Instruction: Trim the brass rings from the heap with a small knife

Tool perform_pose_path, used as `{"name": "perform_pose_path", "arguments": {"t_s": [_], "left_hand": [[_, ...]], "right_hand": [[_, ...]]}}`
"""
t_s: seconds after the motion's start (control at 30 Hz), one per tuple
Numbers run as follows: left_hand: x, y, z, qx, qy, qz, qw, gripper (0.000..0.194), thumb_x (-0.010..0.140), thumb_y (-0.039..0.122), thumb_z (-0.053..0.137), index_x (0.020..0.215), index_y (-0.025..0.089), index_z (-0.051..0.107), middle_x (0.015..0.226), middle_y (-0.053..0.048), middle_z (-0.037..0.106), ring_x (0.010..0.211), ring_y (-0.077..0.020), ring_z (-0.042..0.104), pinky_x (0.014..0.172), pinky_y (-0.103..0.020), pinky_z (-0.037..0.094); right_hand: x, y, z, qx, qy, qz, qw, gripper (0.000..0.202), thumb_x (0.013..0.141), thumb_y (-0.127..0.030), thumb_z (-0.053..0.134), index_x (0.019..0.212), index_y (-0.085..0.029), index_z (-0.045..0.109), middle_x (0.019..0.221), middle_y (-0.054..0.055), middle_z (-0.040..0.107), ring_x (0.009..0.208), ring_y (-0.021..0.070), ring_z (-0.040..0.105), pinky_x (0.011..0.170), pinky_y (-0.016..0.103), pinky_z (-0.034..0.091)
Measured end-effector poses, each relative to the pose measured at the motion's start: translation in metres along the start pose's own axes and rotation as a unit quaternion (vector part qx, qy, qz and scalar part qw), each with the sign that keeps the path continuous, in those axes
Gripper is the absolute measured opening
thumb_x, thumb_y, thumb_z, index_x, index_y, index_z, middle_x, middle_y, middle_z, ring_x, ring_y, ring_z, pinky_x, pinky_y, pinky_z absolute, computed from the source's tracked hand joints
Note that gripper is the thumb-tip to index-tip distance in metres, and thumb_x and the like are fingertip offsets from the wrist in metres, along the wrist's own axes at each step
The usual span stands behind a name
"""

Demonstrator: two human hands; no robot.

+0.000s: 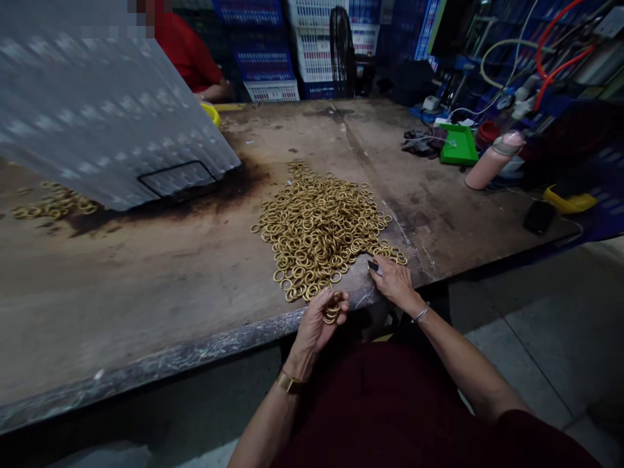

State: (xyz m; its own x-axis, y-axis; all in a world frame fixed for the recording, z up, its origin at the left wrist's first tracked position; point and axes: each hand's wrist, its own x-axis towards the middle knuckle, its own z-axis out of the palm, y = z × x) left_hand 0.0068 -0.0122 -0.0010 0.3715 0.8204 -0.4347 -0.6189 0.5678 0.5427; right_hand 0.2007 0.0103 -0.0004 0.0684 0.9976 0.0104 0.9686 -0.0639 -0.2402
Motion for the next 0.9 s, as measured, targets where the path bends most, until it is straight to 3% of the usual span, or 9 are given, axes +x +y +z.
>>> {"name": "perform_pose_path", "arguments": {"t_s": [0.23,0.4,0.47,0.63,0.77,0.9], "left_hand": [[-0.003,0.007,0.005,-0.02,-0.046,-0.031,0.998,0.022,0.064,0.022,0.072,0.072,0.016,0.052,0.066,-0.001,0.058,0.055,-0.0101,0.055,0.039,-0.014,0.034],[-0.001,0.002,0.001,-0.052,-0.019,-0.044,0.997,0.022,0.064,0.025,0.073,0.07,0.014,0.054,0.07,-0.004,0.06,0.059,-0.011,0.055,0.04,-0.015,0.035],[0.001,0.0,-0.001,-0.062,-0.004,-0.033,0.998,0.024,0.062,0.024,0.075,0.07,0.014,0.054,0.07,-0.004,0.061,0.059,-0.0106,0.055,0.041,-0.015,0.035],[0.002,0.002,0.0,-0.052,0.001,-0.025,0.998,0.026,0.061,0.02,0.076,0.074,0.015,0.053,0.067,0.0,0.057,0.057,-0.0078,0.053,0.042,-0.013,0.035],[0.002,0.003,0.003,-0.03,-0.012,-0.016,0.999,0.028,0.062,0.025,0.076,0.079,0.015,0.056,0.065,0.001,0.056,0.056,-0.0087,0.055,0.041,-0.014,0.037],[0.003,0.0,0.003,-0.007,-0.005,-0.02,1.0,0.03,0.067,0.033,0.074,0.084,0.014,0.059,0.065,0.0,0.058,0.054,-0.0087,0.055,0.039,-0.015,0.038]], "right_hand": [[0.003,-0.004,-0.005,-0.006,-0.022,0.019,1.0,0.027,0.086,-0.033,0.048,0.11,-0.022,0.055,0.092,0.006,0.069,0.08,0.0197,0.063,0.062,0.025,0.034],[0.004,-0.004,0.005,0.09,-0.001,0.015,0.996,0.02,0.083,-0.029,0.049,0.099,-0.021,0.057,0.078,0.003,0.066,0.07,0.0171,0.059,0.062,0.024,0.034],[0.003,-0.009,0.008,0.194,0.015,0.001,0.981,0.015,0.081,-0.028,0.049,0.09,-0.02,0.057,0.074,0.001,0.063,0.067,0.015,0.056,0.062,0.024,0.036],[-0.006,-0.028,0.005,0.415,0.011,-0.03,0.909,0.008,0.077,-0.028,0.049,0.075,-0.021,0.051,0.063,-0.004,0.054,0.058,0.0113,0.049,0.059,0.023,0.039],[-0.013,-0.042,-0.002,0.479,-0.023,-0.04,0.876,0.009,0.076,-0.029,0.05,0.076,-0.021,0.047,0.061,-0.005,0.051,0.054,0.0099,0.048,0.058,0.022,0.041],[-0.017,-0.048,0.0,0.479,-0.032,-0.045,0.876,0.01,0.076,-0.03,0.05,0.078,-0.02,0.048,0.065,-0.004,0.051,0.057,0.0097,0.049,0.058,0.022,0.041]]}}
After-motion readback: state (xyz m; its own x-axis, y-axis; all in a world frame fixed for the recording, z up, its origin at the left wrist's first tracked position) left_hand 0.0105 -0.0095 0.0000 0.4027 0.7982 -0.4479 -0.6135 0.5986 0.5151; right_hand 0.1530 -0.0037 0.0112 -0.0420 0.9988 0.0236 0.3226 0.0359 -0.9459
